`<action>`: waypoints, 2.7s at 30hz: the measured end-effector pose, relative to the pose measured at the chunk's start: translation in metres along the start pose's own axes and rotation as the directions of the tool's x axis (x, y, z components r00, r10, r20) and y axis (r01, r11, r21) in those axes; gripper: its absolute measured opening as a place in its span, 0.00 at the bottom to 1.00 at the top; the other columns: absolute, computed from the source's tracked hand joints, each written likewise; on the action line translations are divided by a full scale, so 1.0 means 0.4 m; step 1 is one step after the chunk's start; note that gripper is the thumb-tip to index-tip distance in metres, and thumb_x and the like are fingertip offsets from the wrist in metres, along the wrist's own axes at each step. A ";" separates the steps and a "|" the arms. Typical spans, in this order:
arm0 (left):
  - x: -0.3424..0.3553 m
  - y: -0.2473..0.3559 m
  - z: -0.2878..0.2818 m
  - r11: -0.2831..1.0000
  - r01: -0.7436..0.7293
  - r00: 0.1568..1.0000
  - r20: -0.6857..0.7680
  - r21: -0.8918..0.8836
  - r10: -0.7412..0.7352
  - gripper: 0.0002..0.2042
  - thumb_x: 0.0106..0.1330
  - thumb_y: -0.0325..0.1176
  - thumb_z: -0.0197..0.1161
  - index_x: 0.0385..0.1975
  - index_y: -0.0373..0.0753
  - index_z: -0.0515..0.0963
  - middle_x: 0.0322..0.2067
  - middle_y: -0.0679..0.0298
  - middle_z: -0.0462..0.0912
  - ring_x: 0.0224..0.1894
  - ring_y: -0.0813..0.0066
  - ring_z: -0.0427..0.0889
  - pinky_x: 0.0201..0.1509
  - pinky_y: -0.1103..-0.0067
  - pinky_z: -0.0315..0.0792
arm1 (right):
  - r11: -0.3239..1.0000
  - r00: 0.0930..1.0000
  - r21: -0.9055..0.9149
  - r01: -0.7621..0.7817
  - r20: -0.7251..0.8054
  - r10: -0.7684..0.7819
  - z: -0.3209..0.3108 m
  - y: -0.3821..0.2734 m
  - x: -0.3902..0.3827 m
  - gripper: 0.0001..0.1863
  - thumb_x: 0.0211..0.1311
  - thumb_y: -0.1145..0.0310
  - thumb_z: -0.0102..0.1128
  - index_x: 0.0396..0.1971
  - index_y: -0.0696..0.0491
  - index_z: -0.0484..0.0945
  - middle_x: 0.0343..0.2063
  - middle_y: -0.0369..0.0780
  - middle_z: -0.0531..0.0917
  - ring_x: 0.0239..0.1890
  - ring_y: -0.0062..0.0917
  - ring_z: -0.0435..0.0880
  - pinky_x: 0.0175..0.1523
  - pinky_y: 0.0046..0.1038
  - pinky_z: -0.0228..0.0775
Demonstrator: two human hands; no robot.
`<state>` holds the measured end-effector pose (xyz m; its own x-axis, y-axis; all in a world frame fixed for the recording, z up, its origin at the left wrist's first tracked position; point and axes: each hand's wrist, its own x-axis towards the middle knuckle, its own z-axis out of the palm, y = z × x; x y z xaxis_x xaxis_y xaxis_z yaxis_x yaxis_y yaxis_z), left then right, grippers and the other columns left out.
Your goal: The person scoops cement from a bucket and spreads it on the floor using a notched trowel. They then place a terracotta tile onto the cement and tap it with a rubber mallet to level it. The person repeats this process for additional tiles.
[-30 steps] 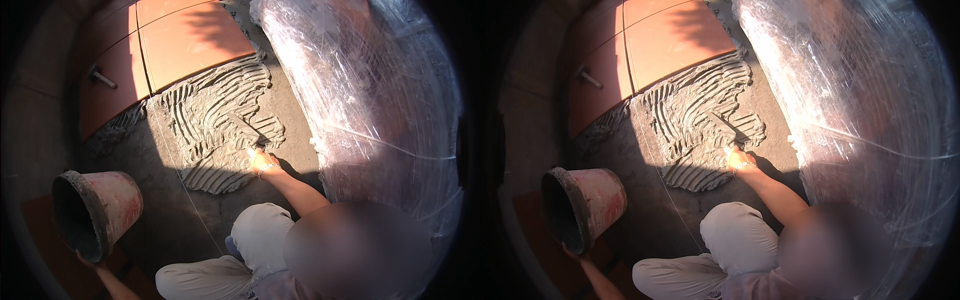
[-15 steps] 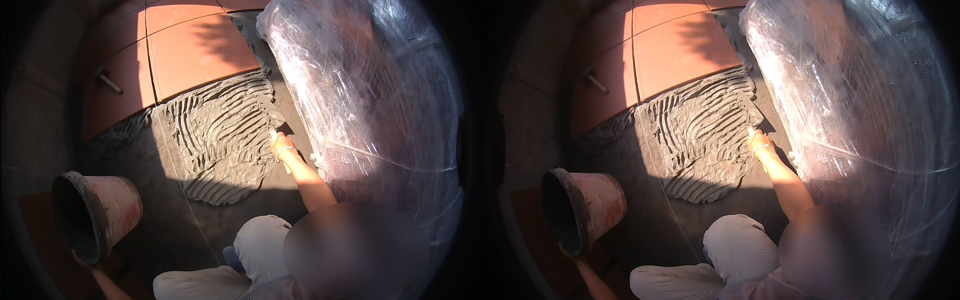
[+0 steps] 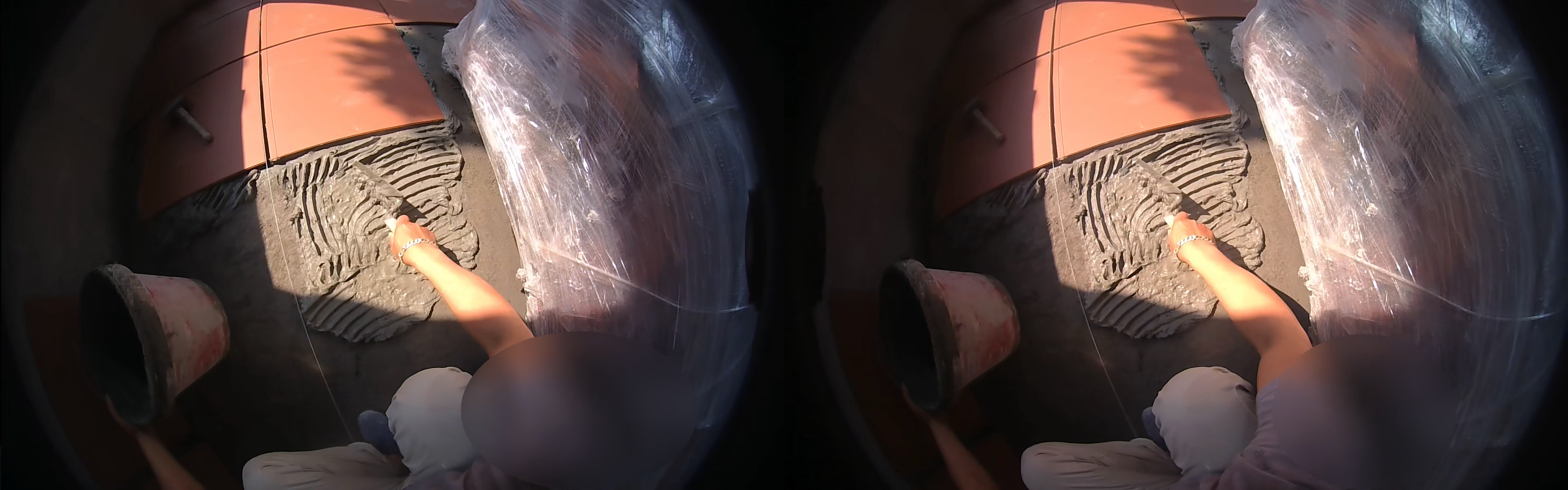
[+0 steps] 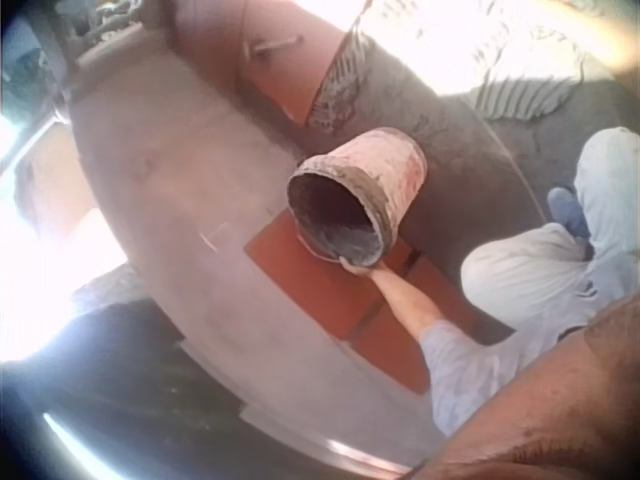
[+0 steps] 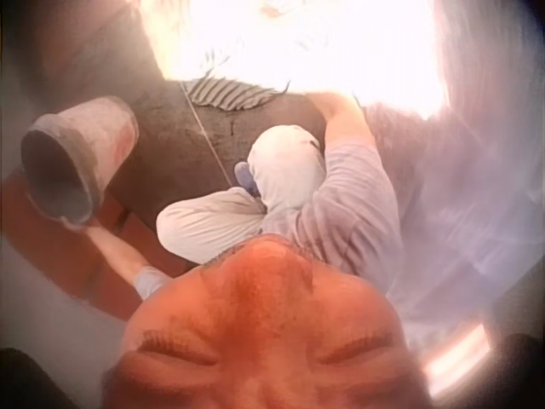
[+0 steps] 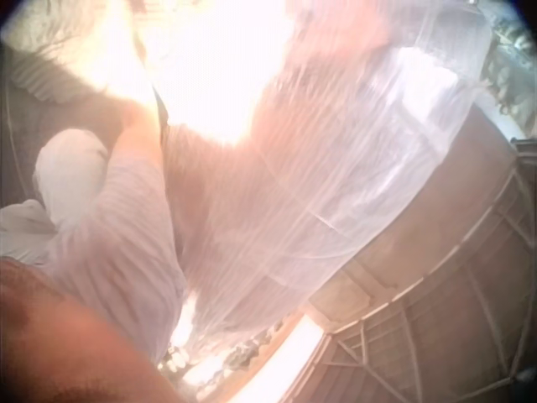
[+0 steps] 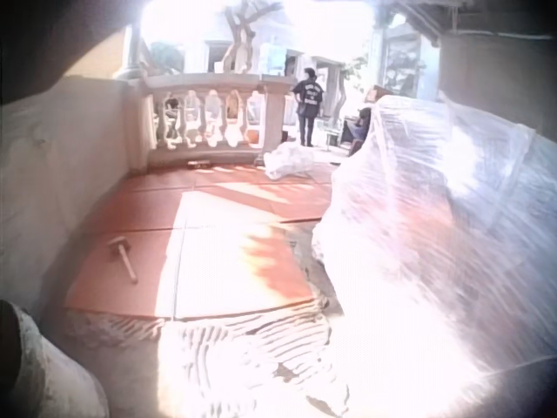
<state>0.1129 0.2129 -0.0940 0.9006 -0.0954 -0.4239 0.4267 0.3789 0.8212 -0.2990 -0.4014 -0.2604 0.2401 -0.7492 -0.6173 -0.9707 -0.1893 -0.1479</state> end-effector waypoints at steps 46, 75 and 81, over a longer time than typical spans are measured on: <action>-0.025 -0.012 0.049 0.988 -0.100 0.994 -0.028 0.113 0.104 0.29 0.68 0.49 0.53 0.61 0.32 0.68 0.57 0.52 0.74 0.58 0.55 0.74 0.63 0.63 0.69 | 0.679 0.805 -0.442 0.586 0.226 -0.548 0.128 0.062 -0.215 0.12 0.68 0.65 0.44 0.42 0.57 0.70 0.37 0.53 0.83 0.38 0.48 0.86 0.41 0.48 0.78; -0.021 -0.013 0.059 0.946 -0.184 0.976 -0.064 0.268 0.208 0.30 0.68 0.49 0.49 0.63 0.32 0.64 0.62 0.53 0.70 0.62 0.55 0.71 0.67 0.62 0.65 | 0.895 0.804 -0.115 0.431 0.500 -0.323 0.181 0.270 -0.539 0.17 0.62 0.56 0.52 0.41 0.55 0.67 0.41 0.52 0.82 0.44 0.51 0.83 0.48 0.44 0.75; -0.016 -0.004 0.048 0.952 -0.147 0.979 -0.099 0.267 0.179 0.32 0.67 0.50 0.50 0.65 0.33 0.63 0.63 0.53 0.69 0.63 0.54 0.70 0.68 0.62 0.63 | 0.995 0.897 0.052 0.090 0.430 -0.104 0.263 0.399 -0.592 0.21 0.63 0.54 0.52 0.41 0.57 0.66 0.41 0.56 0.82 0.45 0.55 0.81 0.50 0.46 0.72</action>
<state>0.1079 0.1951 -0.0852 0.9500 0.0651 -0.3055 0.2956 0.1287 0.9466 -0.5113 -0.1874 -0.2188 0.3134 -0.3790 -0.8707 -0.9442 -0.2226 -0.2429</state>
